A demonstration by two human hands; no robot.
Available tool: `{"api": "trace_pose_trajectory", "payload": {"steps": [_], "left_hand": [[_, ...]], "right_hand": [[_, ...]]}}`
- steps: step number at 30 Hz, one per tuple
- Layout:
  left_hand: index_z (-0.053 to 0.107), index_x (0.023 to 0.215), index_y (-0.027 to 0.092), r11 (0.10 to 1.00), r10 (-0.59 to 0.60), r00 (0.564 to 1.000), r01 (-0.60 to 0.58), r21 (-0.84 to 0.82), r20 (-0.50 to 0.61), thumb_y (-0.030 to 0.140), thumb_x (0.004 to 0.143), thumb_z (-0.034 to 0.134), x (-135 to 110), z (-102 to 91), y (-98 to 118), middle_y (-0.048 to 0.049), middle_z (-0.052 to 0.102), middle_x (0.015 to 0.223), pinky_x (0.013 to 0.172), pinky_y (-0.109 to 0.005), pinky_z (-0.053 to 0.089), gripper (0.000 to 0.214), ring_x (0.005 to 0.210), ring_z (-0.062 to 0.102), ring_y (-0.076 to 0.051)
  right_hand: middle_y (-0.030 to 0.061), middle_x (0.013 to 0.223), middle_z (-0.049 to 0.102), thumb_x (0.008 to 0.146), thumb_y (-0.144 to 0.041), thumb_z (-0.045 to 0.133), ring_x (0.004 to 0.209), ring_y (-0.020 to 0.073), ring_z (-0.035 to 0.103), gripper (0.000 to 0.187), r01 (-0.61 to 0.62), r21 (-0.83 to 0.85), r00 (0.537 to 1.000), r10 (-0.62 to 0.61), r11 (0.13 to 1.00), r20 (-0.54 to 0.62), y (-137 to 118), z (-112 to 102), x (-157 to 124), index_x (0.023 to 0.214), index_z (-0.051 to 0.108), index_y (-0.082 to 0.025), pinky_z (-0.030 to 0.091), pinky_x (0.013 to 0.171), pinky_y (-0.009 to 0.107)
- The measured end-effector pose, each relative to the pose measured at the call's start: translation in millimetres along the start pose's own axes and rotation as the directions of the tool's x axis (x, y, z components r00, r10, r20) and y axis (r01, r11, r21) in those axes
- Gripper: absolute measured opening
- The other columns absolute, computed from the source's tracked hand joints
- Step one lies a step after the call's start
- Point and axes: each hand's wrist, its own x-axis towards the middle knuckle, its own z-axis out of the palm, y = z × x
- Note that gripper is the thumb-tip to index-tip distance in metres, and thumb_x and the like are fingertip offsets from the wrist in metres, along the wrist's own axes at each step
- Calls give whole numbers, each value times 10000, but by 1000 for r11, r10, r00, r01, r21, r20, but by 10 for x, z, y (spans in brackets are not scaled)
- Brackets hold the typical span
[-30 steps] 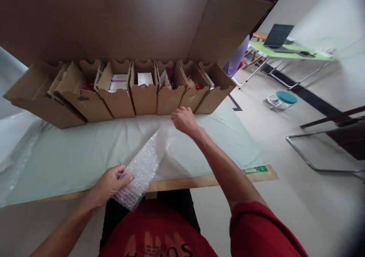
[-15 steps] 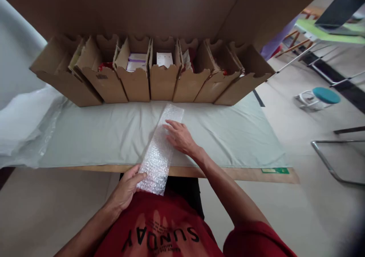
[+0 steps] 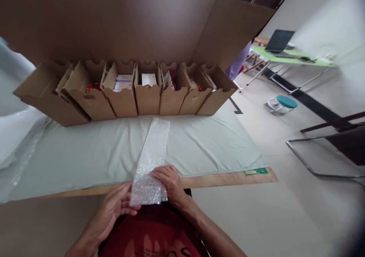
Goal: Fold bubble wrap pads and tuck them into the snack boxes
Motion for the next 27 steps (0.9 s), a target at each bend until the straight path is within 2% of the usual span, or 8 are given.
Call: {"api": "trace_pose_trajectory", "payload": {"steps": [2,4,7,10,14,16,20,27], "left_hand": [[691,1233,189,972,161,982,-141,189,-95,673,763,705,66,-163,31,-134,783,1002,816,-473,612,675,925,752,-336],[669,1279,235,827,423,900,-334,452,-110,558,771,724,184,-237,63,-132,750,1213,998,-521,561,605,1146,700,-357],[593,1403,266,464,667,727,-575,674,161,365,792,706,395,-124,104,-102,572,1518,1191,-541,414,629,1432,503,-348],[559,1430,227,256,678,629,-688,679,381,254,860,610,558,100,145,-132,561,1523,1166,-513,448,573,1432,513,-306],[711,1009,208,58,704,513,-731,680,491,210,859,607,638,225,256,-147,667,1380,1140,-525,444,183,1395,541,-320],[704,966,207,4,696,479,-748,664,535,196,850,622,636,215,329,-147,620,1450,1161,-528,409,143,1451,476,-327],[717,976,208,115,648,503,-807,579,572,244,896,595,670,198,400,-119,765,1160,1060,-453,487,150,1223,656,-277],[647,699,198,391,622,742,-570,723,248,441,905,560,865,335,315,-13,600,652,638,-262,431,330,662,544,-159]], "right_hand": [[74,1078,785,905,-200,625,996,239,713,248,-56,78,997,60,995,-47,51,-32,11,1135,711,-240,504,920,401],[65,1053,791,885,-248,615,970,243,723,266,-97,163,992,109,982,-68,71,-107,14,1130,718,-247,523,914,394],[52,999,796,843,-243,577,916,233,731,273,-185,276,980,198,943,-18,27,-233,76,1055,750,-244,548,877,364],[51,961,795,818,-222,549,887,221,728,274,-247,351,968,244,903,54,-37,-325,190,987,766,-231,554,852,344],[64,906,779,885,-298,541,856,216,713,232,-317,418,946,315,851,75,-24,-365,255,929,752,-212,547,814,333],[55,852,753,901,-351,556,802,207,694,231,-355,468,931,354,810,94,7,-367,246,910,734,-204,538,744,309],[24,760,694,912,-447,601,726,185,636,278,-408,494,906,406,768,117,26,-367,246,816,702,-205,508,676,283],[-19,602,498,947,-466,490,608,140,475,390,-440,395,885,464,806,39,59,-291,339,647,522,-218,396,591,253]]}}
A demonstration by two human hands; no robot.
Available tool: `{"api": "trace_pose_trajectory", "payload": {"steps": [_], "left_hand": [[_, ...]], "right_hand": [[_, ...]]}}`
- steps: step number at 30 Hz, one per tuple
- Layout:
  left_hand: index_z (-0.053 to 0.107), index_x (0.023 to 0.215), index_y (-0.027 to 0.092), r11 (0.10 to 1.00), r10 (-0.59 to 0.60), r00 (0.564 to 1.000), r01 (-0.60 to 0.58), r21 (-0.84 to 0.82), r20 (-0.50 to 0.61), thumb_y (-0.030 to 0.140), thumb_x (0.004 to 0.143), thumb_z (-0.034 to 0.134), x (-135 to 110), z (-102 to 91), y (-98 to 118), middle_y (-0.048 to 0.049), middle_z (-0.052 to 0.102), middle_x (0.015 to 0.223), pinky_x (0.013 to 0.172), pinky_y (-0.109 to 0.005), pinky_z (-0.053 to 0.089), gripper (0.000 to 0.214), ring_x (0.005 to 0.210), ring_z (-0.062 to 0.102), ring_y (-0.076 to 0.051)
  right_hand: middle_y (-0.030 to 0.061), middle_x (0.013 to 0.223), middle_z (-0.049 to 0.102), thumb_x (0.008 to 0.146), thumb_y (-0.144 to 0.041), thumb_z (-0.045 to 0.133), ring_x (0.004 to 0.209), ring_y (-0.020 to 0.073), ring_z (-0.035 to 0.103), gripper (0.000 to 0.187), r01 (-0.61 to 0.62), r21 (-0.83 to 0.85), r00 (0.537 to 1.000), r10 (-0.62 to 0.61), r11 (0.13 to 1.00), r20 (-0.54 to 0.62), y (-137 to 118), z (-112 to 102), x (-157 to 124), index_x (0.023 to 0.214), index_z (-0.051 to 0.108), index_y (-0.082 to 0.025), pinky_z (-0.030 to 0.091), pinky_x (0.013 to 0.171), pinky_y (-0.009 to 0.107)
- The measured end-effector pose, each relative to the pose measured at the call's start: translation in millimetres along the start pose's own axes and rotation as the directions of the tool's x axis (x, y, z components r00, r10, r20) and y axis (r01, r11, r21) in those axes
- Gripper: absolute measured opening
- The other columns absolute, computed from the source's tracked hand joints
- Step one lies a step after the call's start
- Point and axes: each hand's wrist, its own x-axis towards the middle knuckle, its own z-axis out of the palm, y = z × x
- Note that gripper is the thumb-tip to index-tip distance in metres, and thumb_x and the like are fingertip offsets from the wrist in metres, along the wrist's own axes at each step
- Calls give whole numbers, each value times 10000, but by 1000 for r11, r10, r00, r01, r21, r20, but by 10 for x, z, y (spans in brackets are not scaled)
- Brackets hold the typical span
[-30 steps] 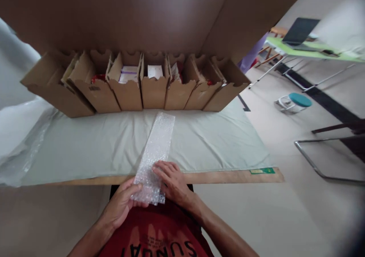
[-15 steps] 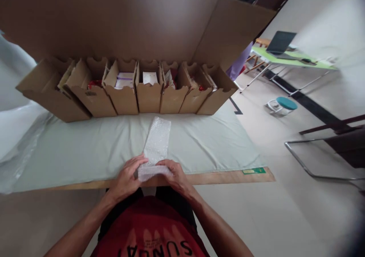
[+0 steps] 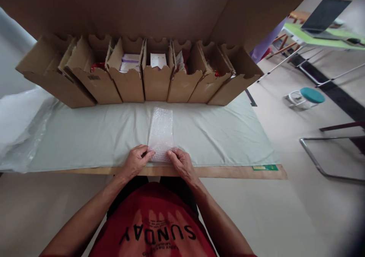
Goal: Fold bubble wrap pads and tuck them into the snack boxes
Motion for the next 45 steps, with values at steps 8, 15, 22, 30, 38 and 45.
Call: {"api": "trace_pose_trajectory", "payload": {"steps": [8,15,22,30,38,45], "left_hand": [[662,805,194,984,-172,982,175,43,-81,430,877,570,148,110,75,30,572,612,603,-242,343,263,575,496,-126],[695,1132,166,959,-109,967,163,230,-233,333,912,616,107,214,31,-1,653,687,674,-279,449,288,647,621,-176],[650,1278,156,766,496,868,-420,487,-31,206,906,602,-20,104,39,-181,643,1383,1125,-519,445,379,1321,575,-333],[662,1255,120,657,544,796,-601,455,266,117,852,580,29,-48,-48,-174,689,1326,1136,-513,457,411,1287,618,-310],[664,1243,155,608,557,770,-632,480,310,69,878,572,16,1,-89,-159,676,1360,1161,-547,388,387,1377,552,-320],[696,1129,162,674,581,781,-619,404,229,63,890,504,70,-2,-129,-119,761,1191,1073,-470,456,322,1217,664,-270]], "right_hand": [[38,778,700,919,-423,495,682,182,616,261,-81,-90,986,67,993,-152,60,141,120,905,642,-208,437,648,276],[32,720,704,938,-322,506,684,210,654,350,-183,-347,980,142,920,-140,-3,175,237,1216,642,-159,419,663,279],[34,724,717,940,-260,523,743,217,681,439,-209,-462,978,170,862,-125,-56,186,315,1353,588,-127,415,682,274],[9,712,693,882,-301,524,680,203,657,617,-159,-372,981,104,914,-164,14,160,181,1459,487,-86,461,706,292],[-5,692,680,866,-276,497,635,188,636,642,-119,-304,978,59,945,-200,125,169,126,1475,444,-81,478,683,295],[177,1322,659,891,-361,649,1093,287,662,581,200,-523,943,-307,829,-125,-64,-24,-161,1426,522,-173,526,919,432]]}}
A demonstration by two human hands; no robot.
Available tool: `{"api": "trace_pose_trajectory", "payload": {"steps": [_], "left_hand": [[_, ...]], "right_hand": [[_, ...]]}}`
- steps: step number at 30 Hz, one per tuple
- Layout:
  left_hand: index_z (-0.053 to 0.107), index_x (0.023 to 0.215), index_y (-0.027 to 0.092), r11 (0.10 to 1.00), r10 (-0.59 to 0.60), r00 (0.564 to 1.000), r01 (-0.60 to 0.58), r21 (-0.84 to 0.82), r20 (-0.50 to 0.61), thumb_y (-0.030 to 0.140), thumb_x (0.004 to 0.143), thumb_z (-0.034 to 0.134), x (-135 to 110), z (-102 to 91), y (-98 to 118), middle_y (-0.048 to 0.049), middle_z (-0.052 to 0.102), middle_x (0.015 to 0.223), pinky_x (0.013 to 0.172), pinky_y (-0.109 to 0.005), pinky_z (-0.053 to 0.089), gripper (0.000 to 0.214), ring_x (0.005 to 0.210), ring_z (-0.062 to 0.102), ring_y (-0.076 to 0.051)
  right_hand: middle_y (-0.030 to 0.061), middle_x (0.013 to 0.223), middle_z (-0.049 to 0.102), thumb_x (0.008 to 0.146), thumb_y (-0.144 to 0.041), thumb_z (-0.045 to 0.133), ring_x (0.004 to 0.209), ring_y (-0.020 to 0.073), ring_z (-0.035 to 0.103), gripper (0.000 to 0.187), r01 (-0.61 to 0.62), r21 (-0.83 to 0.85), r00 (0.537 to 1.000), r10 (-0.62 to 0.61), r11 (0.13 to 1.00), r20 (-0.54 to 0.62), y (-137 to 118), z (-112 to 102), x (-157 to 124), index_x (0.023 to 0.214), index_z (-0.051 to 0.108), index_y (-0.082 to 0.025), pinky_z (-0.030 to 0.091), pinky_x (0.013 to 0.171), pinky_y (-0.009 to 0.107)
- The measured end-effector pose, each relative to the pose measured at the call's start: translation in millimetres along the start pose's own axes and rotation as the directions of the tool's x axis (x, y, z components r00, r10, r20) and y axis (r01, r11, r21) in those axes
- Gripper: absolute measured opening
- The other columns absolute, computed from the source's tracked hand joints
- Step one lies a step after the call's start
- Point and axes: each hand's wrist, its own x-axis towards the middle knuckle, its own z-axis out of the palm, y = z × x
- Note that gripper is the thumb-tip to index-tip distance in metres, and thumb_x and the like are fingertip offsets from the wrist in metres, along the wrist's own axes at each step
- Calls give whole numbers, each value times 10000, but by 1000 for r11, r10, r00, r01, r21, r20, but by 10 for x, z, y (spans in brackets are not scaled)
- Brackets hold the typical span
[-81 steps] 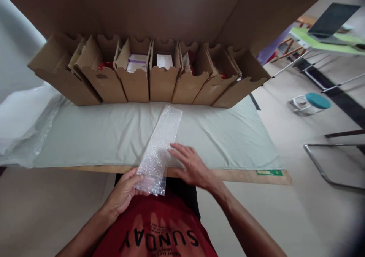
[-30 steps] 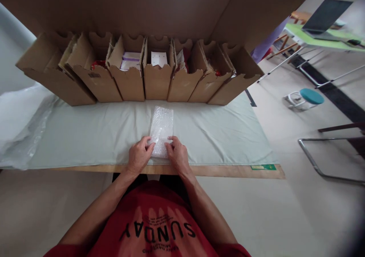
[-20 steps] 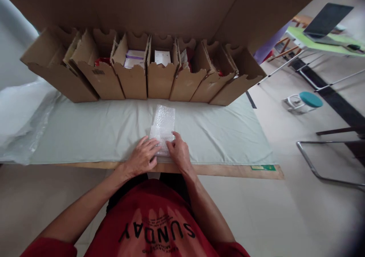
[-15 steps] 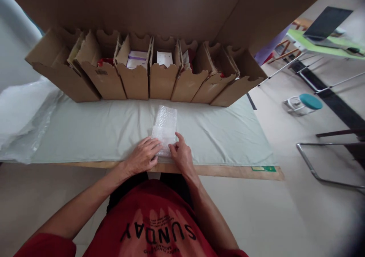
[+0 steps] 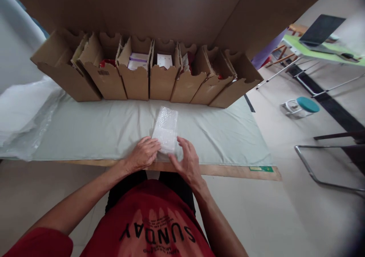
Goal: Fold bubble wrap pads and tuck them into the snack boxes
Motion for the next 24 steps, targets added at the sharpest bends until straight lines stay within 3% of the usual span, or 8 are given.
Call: {"api": "trace_pose_trajectory", "payload": {"steps": [2,4,8,11,14,17,21,24], "left_hand": [[703,1053,167,997,-32,999,31,-65,-16,86,907,473,39,-51,10,-98,783,1069,1033,-439,477,283,1069,711,-241],[699,972,179,988,-86,996,83,-129,-13,139,928,465,69,-118,31,-71,780,934,958,-403,503,242,898,716,-215],[680,971,195,927,-270,963,267,-265,24,235,858,568,75,-224,58,-36,753,892,829,-331,511,164,824,681,-198],[680,1022,192,813,-452,888,448,-372,82,266,851,568,86,-207,30,5,706,799,687,-269,485,217,694,624,-155],[686,1064,182,725,-585,808,562,-397,75,304,886,564,151,-98,-19,27,643,708,628,-254,462,248,620,571,-140],[672,1149,184,720,-636,772,593,-360,-2,237,865,589,231,48,-36,-6,687,816,700,-272,510,301,708,625,-159],[639,1259,200,808,-587,790,560,-181,-178,171,868,585,252,181,10,-77,688,1069,823,-327,557,395,923,672,-215],[647,1260,196,844,-531,820,535,-40,-214,186,904,586,214,205,47,-116,637,1166,829,-355,577,362,1008,661,-255]], "right_hand": [[179,1405,624,868,-318,691,1244,325,601,547,145,-41,981,-139,989,135,-45,-55,-24,1387,573,-190,485,1001,470],[157,1295,699,876,-243,669,1184,310,639,432,155,-41,959,-140,987,248,-47,-47,-9,1304,639,-192,480,990,459],[93,991,776,917,-200,572,929,241,700,239,-96,53,955,77,994,286,67,43,89,1106,718,-194,503,880,371],[48,868,754,909,-270,569,799,208,682,256,-248,176,931,184,953,314,146,83,174,1102,717,-191,491,743,304],[12,747,697,891,-303,565,695,183,634,283,-313,200,925,250,928,288,176,123,242,1102,711,-185,449,663,277],[-6,708,667,887,-299,565,666,173,611,354,-332,164,929,291,929,228,182,191,287,1199,679,-179,447,675,277],[46,874,711,900,-274,562,723,189,639,472,-289,63,949,277,955,153,157,245,284,1355,596,-155,487,732,312],[142,1195,683,920,-256,566,941,236,663,407,-103,-67,994,106,992,39,96,208,205,1314,631,-176,508,844,374]]}}
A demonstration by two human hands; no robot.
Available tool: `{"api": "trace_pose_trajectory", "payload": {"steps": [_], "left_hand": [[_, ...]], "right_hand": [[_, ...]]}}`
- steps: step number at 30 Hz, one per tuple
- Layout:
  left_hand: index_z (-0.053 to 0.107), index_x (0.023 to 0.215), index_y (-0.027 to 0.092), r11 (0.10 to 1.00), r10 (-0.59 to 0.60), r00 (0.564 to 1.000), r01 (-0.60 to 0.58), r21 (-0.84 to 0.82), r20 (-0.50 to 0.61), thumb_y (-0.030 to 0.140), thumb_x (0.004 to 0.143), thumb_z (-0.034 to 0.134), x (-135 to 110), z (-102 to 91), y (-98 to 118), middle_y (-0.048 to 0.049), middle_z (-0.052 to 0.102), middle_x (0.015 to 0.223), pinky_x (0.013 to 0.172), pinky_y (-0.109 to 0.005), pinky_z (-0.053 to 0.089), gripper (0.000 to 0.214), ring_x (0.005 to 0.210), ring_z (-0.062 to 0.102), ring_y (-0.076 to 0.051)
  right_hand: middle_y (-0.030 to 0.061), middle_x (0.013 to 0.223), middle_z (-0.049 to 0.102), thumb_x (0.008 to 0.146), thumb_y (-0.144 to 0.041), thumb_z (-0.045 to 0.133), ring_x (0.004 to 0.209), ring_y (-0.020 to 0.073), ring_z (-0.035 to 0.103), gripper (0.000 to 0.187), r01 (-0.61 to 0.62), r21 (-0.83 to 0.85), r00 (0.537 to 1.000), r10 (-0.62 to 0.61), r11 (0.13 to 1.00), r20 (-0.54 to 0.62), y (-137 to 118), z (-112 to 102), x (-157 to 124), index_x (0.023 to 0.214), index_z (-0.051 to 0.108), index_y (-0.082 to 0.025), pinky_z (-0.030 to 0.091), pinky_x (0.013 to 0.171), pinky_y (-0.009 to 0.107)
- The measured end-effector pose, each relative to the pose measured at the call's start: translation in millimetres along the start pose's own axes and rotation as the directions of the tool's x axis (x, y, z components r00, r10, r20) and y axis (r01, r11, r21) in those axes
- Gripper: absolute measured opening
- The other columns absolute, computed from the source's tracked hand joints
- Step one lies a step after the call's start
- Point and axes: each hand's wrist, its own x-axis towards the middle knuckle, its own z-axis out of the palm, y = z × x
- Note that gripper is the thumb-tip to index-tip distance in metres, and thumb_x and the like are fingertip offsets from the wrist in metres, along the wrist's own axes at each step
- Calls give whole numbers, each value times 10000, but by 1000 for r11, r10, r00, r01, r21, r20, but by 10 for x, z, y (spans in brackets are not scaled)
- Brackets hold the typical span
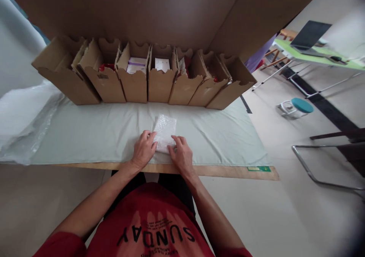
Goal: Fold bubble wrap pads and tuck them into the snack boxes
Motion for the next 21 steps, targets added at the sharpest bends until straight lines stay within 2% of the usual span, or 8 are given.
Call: {"api": "trace_pose_trajectory", "payload": {"steps": [3,6,9,13,15,18,20,21], "left_hand": [[673,1225,208,993,109,994,-108,55,-16,181,922,585,-13,-23,-16,-141,602,1272,922,-420,571,317,1096,631,-285],[656,1301,216,980,189,981,-186,64,-46,162,922,593,32,-65,-52,-172,529,1453,1061,-524,496,388,1285,551,-342],[663,1315,215,971,240,970,-240,-8,-29,204,932,614,79,-141,-109,-166,501,1534,1124,-556,433,386,1401,475,-358],[725,1177,202,929,314,946,-287,-233,85,322,917,660,50,-269,-189,-125,701,1307,1101,-504,457,293,1318,565,-312],[721,1187,195,931,262,954,-210,-298,144,321,904,654,26,-307,-201,-108,750,1165,1011,-450,512,316,1141,656,-273],[727,1178,182,955,53,976,12,-297,211,317,917,600,51,-297,-169,-65,744,933,810,-350,545,320,843,674,-210],[724,1184,172,956,-88,971,145,-254,223,336,911,600,113,-253,-127,-43,716,846,749,-322,525,341,772,655,-201],[723,1184,171,956,-139,965,189,-225,221,345,903,613,149,-227,-106,-35,705,821,740,-318,513,348,763,651,-203]], "right_hand": [[160,1401,610,913,-273,642,1235,310,579,358,242,-138,970,-240,960,31,-38,-47,-87,1264,669,-209,455,1001,454],[151,1425,625,917,-243,661,1361,330,505,344,368,-183,926,-339,912,168,-38,-52,-81,1258,676,-199,396,1075,491],[140,1326,702,977,-183,567,1286,295,584,274,372,-158,918,-338,915,206,-20,-78,-1,1219,694,-187,384,1083,488],[102,1075,789,1032,-214,487,1010,238,703,260,323,-32,924,-307,946,227,-9,-193,92,1145,720,-190,426,1011,421],[77,997,796,1041,-265,489,915,219,716,262,244,41,933,-246,969,261,6,-223,136,1133,727,-206,456,934,370],[55,932,789,1033,-337,505,817,205,712,267,35,97,953,-63,995,296,50,-174,220,1119,731,-223,480,791,313],[71,976,779,1018,-352,516,835,210,704,278,-44,105,975,20,993,222,80,-111,260,1136,721,-208,489,770,313],[90,1037,768,1009,-354,523,891,222,701,286,-36,99,989,21,994,148,88,-85,265,1153,713,-198,496,797,328]]}}
